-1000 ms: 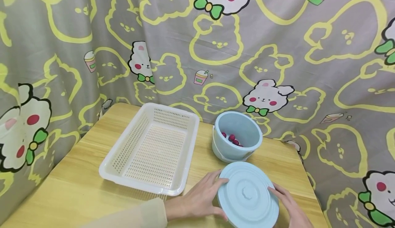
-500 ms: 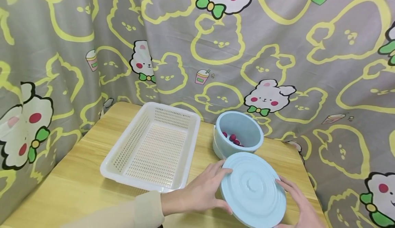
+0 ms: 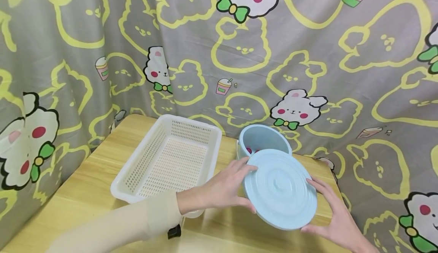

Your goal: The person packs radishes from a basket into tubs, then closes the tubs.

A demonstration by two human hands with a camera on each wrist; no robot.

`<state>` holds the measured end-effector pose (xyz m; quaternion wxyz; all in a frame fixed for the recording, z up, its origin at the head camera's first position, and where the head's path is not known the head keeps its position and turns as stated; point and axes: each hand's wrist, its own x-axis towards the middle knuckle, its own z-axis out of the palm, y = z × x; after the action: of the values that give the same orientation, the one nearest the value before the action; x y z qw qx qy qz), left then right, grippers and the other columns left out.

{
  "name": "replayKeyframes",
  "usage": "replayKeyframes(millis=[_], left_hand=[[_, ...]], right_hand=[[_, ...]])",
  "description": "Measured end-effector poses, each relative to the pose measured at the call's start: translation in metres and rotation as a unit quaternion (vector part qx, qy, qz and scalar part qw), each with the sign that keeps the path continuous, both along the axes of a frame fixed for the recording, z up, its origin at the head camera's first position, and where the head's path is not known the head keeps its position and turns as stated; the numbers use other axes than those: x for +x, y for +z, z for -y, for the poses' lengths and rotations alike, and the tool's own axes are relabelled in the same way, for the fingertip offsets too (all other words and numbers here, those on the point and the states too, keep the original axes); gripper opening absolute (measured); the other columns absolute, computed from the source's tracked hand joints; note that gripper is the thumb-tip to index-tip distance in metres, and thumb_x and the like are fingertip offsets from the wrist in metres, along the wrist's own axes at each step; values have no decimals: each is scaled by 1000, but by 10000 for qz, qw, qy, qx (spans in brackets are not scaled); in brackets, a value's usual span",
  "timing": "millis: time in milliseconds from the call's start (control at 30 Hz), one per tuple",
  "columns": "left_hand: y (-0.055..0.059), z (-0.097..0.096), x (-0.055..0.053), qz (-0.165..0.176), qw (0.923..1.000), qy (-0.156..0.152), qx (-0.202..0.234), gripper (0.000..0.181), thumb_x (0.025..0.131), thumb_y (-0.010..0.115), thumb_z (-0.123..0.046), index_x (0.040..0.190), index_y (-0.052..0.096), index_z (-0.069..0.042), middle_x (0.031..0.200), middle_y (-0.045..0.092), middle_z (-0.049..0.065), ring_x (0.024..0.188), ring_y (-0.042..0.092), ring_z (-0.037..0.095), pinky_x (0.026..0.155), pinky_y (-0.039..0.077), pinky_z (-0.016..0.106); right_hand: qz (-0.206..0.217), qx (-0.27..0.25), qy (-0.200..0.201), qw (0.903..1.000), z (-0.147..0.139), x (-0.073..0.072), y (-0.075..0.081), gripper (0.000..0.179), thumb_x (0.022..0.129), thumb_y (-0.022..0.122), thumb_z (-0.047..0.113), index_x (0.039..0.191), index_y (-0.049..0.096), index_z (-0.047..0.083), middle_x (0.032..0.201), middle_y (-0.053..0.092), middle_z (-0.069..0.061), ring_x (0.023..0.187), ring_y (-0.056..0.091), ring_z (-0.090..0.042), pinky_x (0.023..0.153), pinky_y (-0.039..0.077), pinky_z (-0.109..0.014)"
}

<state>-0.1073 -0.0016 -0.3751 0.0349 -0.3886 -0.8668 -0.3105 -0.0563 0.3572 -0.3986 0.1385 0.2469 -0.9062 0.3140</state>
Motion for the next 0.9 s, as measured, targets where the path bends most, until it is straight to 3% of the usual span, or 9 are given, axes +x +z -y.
replayKeyframes(millis=[100, 300, 633, 733, 833, 900], left_hand=[[4, 1, -13, 57, 10000, -34, 15, 105, 71, 95, -52, 152, 46, -8, 167, 38, 23, 153, 43, 38, 124, 45, 50], [6, 1, -41, 368, 9992, -70, 142, 105, 70, 97, -47, 154, 45, -10, 167, 40, 19, 160, 33, 37, 132, 31, 56], [-2, -2, -85, 484, 9986, -32, 203, 110, 70, 98, -47, 157, 42, -9, 169, 38, 18, 156, 38, 35, 129, 38, 49], [-5, -2, -97, 546, 9983, -52, 202, 110, 70, 98, -45, 157, 42, -9, 169, 39, 16, 155, 39, 35, 129, 38, 49], [-7, -1, -109, 641, 9978, -20, 157, 110, 70, 98, -44, 157, 42, -10, 169, 39, 13, 155, 39, 34, 129, 38, 48], [-7, 0, -116, 679, 9976, 23, 115, 111, 69, 99, -45, 158, 42, -10, 169, 41, 10, 156, 39, 33, 130, 37, 48]], right_hand=[[1, -15, -113, 9999, 2, -11, 3, 125, 47, 107, 17, 156, 48, 9, 164, 43, -5, 145, 33, 12, 108, 23, -1], [-241, -324, 88, 9991, 5, -31, 8, 120, 45, 106, 8, 153, 52, 4, 163, 44, -10, 148, 34, 6, 110, 26, -3], [-207, -153, -268, 9993, 5, -65, 5, 116, 49, 105, 10, 153, 54, 14, 161, 46, -22, 146, 29, 12, 107, 23, -7], [-105, -42, -391, 9992, 3, -74, 2, 114, 52, 105, 14, 153, 53, 17, 161, 45, -22, 147, 35, 1, 117, 33, -34], [43, 68, -489, 9988, 4, -84, 1, 112, 56, 105, 18, 154, 53, 20, 162, 43, -23, 149, 41, -28, 109, 39, -66], [132, 101, -506, 9986, 5, -91, 0, 111, 57, 105, 20, 155, 52, 21, 163, 41, -25, 145, 42, -48, 102, 38, -78]])
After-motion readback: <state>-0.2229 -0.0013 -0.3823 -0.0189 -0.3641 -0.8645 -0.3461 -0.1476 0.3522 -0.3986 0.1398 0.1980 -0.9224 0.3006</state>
